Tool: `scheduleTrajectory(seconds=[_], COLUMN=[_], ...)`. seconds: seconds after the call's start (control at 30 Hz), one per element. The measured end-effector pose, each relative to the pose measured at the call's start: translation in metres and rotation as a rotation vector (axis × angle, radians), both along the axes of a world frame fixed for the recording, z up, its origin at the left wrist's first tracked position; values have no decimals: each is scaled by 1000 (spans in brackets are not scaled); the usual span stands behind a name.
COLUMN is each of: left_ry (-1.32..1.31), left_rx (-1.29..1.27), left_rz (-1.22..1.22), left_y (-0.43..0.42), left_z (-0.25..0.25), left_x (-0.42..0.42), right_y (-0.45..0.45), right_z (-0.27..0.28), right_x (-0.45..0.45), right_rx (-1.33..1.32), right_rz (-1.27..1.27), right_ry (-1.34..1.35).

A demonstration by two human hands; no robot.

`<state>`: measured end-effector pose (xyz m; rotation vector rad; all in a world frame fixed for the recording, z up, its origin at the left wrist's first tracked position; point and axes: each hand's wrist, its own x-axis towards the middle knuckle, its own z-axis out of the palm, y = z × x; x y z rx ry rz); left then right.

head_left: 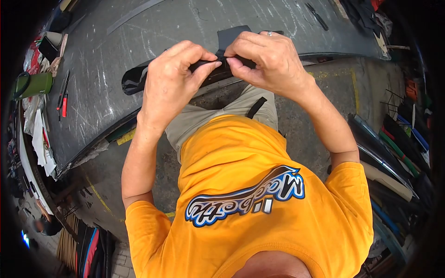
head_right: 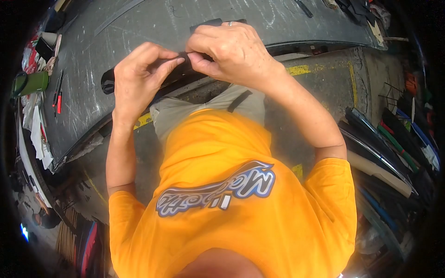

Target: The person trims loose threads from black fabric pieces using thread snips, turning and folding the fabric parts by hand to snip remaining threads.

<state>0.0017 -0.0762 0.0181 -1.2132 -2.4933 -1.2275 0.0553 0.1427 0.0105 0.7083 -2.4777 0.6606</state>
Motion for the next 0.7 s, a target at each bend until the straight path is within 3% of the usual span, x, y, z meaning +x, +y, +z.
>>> scheduleTrajectory(seconds=[0.47, 0.7], left_ry=[20, -55], left_rx=[-49, -98], left_rz=[-38, -9], left_y=[-1, 2], left_z=[-3, 4], left_x=[-8, -12], right_y=[3, 2], right_z=[-7, 5], right_x=[-4, -6], right_rx=[-1, -40], right_rz=[24, -2], right_ry=[-23, -206])
